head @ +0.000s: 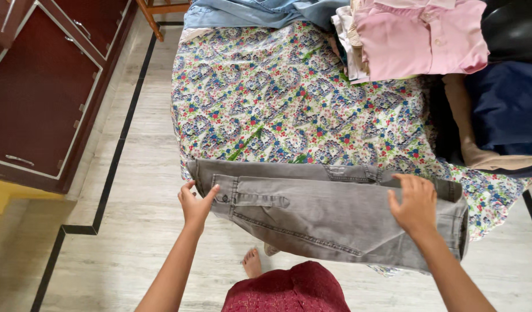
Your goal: The person folds several garments including a gray denim jacket, a light blue denim jacket, and a patterned shirt on a round table. The folded items are stacked neatly, and a black suitcase is moved aside during the process.
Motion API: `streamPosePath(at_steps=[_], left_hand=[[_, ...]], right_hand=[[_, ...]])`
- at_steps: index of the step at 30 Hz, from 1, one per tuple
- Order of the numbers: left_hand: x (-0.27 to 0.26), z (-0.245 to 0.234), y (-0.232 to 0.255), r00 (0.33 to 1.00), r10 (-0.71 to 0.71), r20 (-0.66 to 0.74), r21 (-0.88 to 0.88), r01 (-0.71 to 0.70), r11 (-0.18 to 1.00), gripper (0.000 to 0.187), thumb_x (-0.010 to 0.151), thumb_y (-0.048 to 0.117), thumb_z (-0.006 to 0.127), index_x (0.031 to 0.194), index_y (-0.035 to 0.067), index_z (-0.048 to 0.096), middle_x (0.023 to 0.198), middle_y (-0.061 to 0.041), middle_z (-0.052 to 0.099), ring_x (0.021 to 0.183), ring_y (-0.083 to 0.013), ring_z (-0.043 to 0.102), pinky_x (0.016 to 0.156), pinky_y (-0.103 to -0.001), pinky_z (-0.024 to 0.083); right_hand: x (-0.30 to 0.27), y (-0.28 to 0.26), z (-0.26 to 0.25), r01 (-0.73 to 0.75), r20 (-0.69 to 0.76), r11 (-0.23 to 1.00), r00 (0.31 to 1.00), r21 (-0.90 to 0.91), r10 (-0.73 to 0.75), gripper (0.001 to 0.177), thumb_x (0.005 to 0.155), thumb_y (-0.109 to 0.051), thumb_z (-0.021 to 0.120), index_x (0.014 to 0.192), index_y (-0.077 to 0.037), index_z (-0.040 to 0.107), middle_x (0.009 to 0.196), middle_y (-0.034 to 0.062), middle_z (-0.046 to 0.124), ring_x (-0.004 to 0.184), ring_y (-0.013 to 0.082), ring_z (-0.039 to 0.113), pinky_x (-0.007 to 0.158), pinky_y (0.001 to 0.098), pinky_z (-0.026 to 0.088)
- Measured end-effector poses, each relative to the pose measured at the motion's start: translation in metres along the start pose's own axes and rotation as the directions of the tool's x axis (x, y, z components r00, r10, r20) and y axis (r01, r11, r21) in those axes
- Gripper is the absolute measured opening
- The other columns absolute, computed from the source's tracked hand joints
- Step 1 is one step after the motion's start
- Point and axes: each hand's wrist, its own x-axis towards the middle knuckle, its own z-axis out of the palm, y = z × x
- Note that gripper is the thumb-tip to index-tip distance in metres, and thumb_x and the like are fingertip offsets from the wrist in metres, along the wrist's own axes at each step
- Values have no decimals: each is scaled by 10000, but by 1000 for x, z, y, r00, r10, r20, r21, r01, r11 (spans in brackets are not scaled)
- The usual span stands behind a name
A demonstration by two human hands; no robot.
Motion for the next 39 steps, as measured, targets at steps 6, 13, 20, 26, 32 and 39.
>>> streamPosePath(at_steps=[6,13,20,26,32,39], left_hand=[[24,-11,-28,803,-319,504,-73,408,910,1126,672,561,871,1537,37,374,1504,-110,498,1432,-239,395,1167,-424,259],[33,-22,-24,705,-352,616,70,396,915,1071,651,519,839,1531,200,318,1423,-52,557,1324,-214,507,1051,-472,416],[44,-55,-6,585,-264,767,151,235,960,1000,615,556,903,1337,-72,609,1265,-222,711,1128,-257,674,941,-352,533],[36,-68,48,570,-298,765,294,103,950,962,650,530,890,1323,-74,559,1237,-300,667,1089,-347,650,873,-460,537],[-15,-25,136,388,131,912,-167,60,984,859,762,468,821,1371,-54,515,1295,-180,679,1160,-209,648,986,-336,523],[-109,47,204,164,258,952,-261,-3,965,1099,846,499,752,1634,-22,189,1265,-218,653,1131,-240,630,972,-355,504]], right_hand=[[-14,-148,12,284,72,939,950,195,-303,533,872,-307,643,1348,-97,532,1360,120,543,1346,329,431,1208,520,243],[-24,-236,46,319,102,912,930,256,-354,609,936,-335,584,1502,-168,430,1557,113,396,1439,365,320,1201,567,181],[-34,-261,74,321,119,934,933,159,-341,633,943,-340,547,1546,-249,378,1615,86,315,1485,384,236,1188,638,103],[-41,-270,78,225,248,962,933,156,-259,708,877,-279,566,1554,-266,360,1657,79,273,1534,353,149,1196,645,41],[-26,-257,65,-566,646,448,763,693,-36,702,986,-451,529,1591,-153,334,1659,65,362,1553,257,247,1229,491,132],[-18,-190,13,-856,871,-233,388,462,302,918,858,-337,748,1526,-23,201,1267,191,668,1113,266,718,874,414,598]])
